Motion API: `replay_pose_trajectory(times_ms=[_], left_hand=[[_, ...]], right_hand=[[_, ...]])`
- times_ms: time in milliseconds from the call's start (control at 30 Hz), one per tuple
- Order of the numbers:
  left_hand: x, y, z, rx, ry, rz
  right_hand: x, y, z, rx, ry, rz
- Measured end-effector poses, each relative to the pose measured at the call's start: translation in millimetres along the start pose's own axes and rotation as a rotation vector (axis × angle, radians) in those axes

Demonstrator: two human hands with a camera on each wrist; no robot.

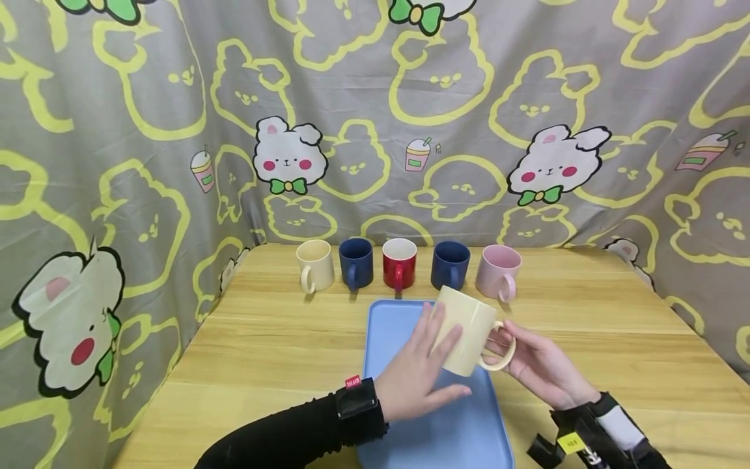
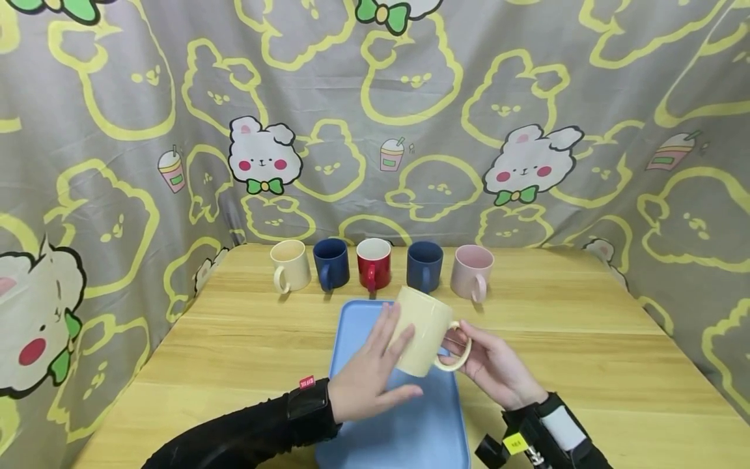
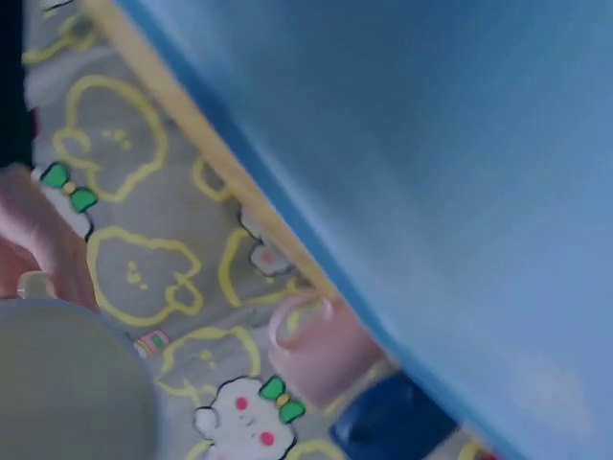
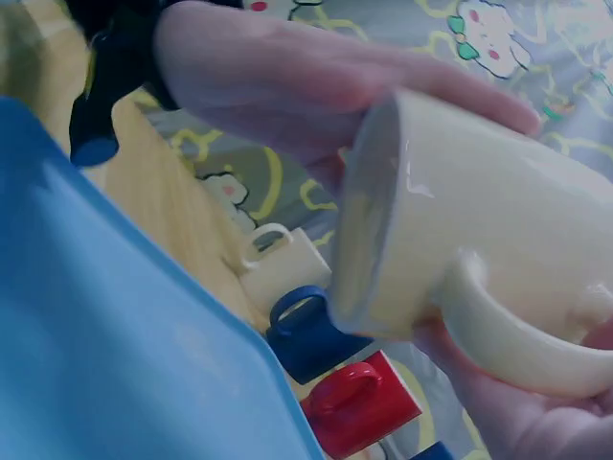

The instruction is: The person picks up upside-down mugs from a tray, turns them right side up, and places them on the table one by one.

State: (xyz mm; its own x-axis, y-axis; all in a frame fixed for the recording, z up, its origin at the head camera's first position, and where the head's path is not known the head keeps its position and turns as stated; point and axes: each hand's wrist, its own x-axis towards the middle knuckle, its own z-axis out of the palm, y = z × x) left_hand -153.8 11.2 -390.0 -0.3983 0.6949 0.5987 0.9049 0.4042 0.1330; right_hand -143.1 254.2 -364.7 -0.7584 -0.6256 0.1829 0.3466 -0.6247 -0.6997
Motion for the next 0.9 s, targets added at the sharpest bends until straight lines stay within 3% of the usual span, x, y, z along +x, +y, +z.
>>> replay_pose_trajectory(times_ms=[200, 267, 333, 467, 667, 767, 900], left_hand=[[16.2, 0.8, -0.9, -0.419, 0.004, -0.518], [21.2, -3.1, 1.5, -0.570, 0.039, -0.631], [23.0, -7.2, 3.8, -0.705, 0.068, -0.699], [19.1, -14.8, 8.8, -0.841, 0.073, -0.691], [9.5, -22.8, 15.0, -0.815, -0.003, -0.603], [6.4, -24.6, 17.0, -0.807, -0.024, -0.584], [4.8, -23.4, 19.1, -0.819, -0.045, -0.605]], right_hand=[[4, 14, 7, -0.286, 0.071, -0.148], [5, 19, 8, -0.391, 0.104, -0.185], [5, 21, 9, -0.496, 0.133, -0.189], [2, 17, 7, -0.644, 0.199, -0.100], [-6, 4, 3, -0.599, 0.184, 0.141], [-6, 5, 2, -0.585, 0.150, 0.176], [-6, 8, 3, -0.636, 0.172, 0.176]])
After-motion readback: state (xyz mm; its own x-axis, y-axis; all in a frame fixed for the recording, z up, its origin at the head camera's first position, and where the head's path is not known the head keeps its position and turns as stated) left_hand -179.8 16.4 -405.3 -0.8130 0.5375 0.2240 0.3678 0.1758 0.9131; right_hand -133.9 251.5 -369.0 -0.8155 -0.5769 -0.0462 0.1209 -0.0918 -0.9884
